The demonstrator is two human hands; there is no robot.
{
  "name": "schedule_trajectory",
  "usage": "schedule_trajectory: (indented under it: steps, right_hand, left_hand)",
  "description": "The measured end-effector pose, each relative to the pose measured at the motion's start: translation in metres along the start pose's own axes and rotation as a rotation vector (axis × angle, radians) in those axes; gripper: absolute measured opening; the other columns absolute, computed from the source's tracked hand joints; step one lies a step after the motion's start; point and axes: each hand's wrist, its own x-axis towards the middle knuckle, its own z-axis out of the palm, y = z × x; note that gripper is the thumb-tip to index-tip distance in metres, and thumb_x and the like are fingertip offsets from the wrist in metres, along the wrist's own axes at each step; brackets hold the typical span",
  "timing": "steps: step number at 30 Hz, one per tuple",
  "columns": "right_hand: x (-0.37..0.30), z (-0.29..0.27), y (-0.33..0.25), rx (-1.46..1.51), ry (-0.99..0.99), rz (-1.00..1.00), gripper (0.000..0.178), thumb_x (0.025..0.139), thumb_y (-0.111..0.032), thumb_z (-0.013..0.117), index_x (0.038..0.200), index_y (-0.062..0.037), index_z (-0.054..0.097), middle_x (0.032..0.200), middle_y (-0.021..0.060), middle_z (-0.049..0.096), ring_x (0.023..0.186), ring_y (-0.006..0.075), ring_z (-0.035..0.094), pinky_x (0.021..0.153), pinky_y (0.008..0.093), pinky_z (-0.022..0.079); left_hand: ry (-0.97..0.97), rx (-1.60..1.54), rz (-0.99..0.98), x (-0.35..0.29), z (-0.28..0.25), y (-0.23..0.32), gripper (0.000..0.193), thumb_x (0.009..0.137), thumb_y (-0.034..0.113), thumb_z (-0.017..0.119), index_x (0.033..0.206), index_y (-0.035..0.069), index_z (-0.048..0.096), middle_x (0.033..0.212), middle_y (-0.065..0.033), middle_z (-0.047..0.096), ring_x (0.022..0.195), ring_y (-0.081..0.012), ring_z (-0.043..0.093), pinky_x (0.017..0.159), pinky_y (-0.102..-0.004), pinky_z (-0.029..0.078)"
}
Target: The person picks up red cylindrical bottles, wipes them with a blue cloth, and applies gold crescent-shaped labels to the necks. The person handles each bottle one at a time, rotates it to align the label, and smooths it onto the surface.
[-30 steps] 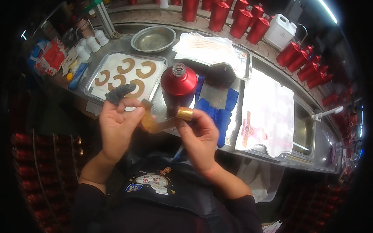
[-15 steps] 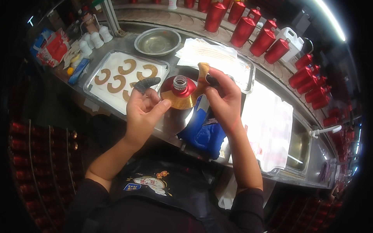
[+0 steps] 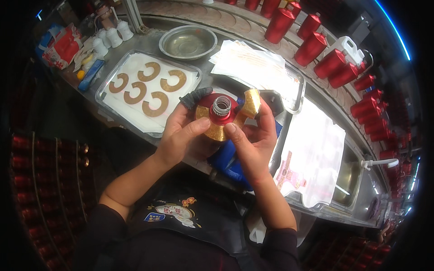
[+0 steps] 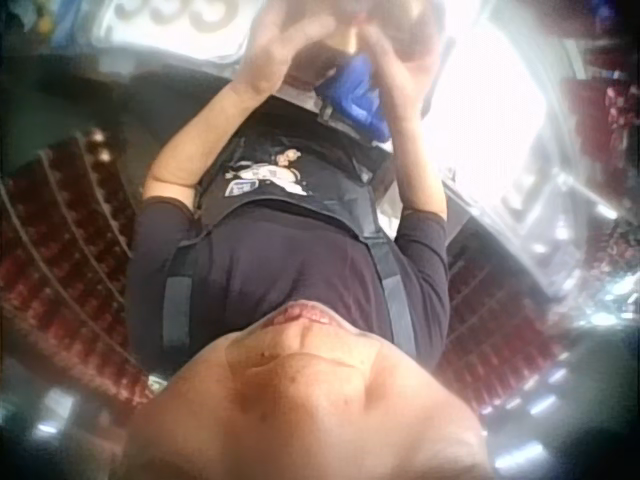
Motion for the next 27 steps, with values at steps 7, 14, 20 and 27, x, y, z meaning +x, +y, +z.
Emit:
schedule_trajectory:
  steps: [7, 14, 20, 27]
  right_hand:
    - [0.0105, -0.0053, -0.0012, 0.024, 0.023, 0.073, 0.062, 0.089, -0.001, 0.070, 0.145, 0.0010, 0.043, 0.130, 0.0108, 0.057, 0.114, 0.0190, 0.061, 0.093, 0.0311, 0.054]
    - [0.0024, -0.0010, -0.0001, -0.002, -0.024, -0.025, 0.073, 0.084, 0.000, 0.074, 0.147, 0.0011, 0.038, 0.136, 0.0124, 0.053, 0.115, 0.0191, 0.061, 0.091, 0.0293, 0.054]
    - [0.0044, 0.0018, 0.0019, -0.072, -0.004, -0.043, 0.071, 0.085, -0.004, 0.076, 0.146, 0.0005, 0.040, 0.135, 0.0121, 0.053, 0.108, 0.0168, 0.064, 0.083, 0.0243, 0.056]
    - [0.0011, 0.0013, 0.0002, -0.062, -0.006, -0.015, 0.066, 0.088, -0.005, 0.071, 0.146, 0.0005, 0.039, 0.140, 0.0127, 0.052, 0.108, 0.0166, 0.065, 0.085, 0.0262, 0.055]
  left_hand:
    - [0.005, 0.000, -0.039, -0.0042, 0.0013, -0.0015, 0.056, 0.096, 0.011, 0.058, 0.147, 0.000, 0.038, 0.139, -0.0122, 0.052, 0.128, -0.0191, 0.050, 0.111, -0.0357, 0.037]
    - [-0.007, -0.009, -0.021, -0.0023, -0.0006, -0.0003, 0.051, 0.098, 0.011, 0.056, 0.146, 0.000, 0.040, 0.139, -0.0116, 0.053, 0.127, -0.0175, 0.051, 0.110, -0.0346, 0.038]
    - [0.046, 0.011, 0.025, -0.0015, 0.0027, -0.0043, 0.044, 0.100, 0.015, 0.060, 0.138, -0.002, 0.046, 0.129, -0.0093, 0.057, 0.118, -0.0142, 0.055, 0.105, -0.0305, 0.043]
    - [0.047, 0.064, 0.051, -0.0004, 0.0039, -0.0042, 0.044, 0.101, 0.018, 0.058, 0.139, -0.001, 0.045, 0.129, -0.0100, 0.057, 0.118, -0.0147, 0.055, 0.104, -0.0311, 0.043]
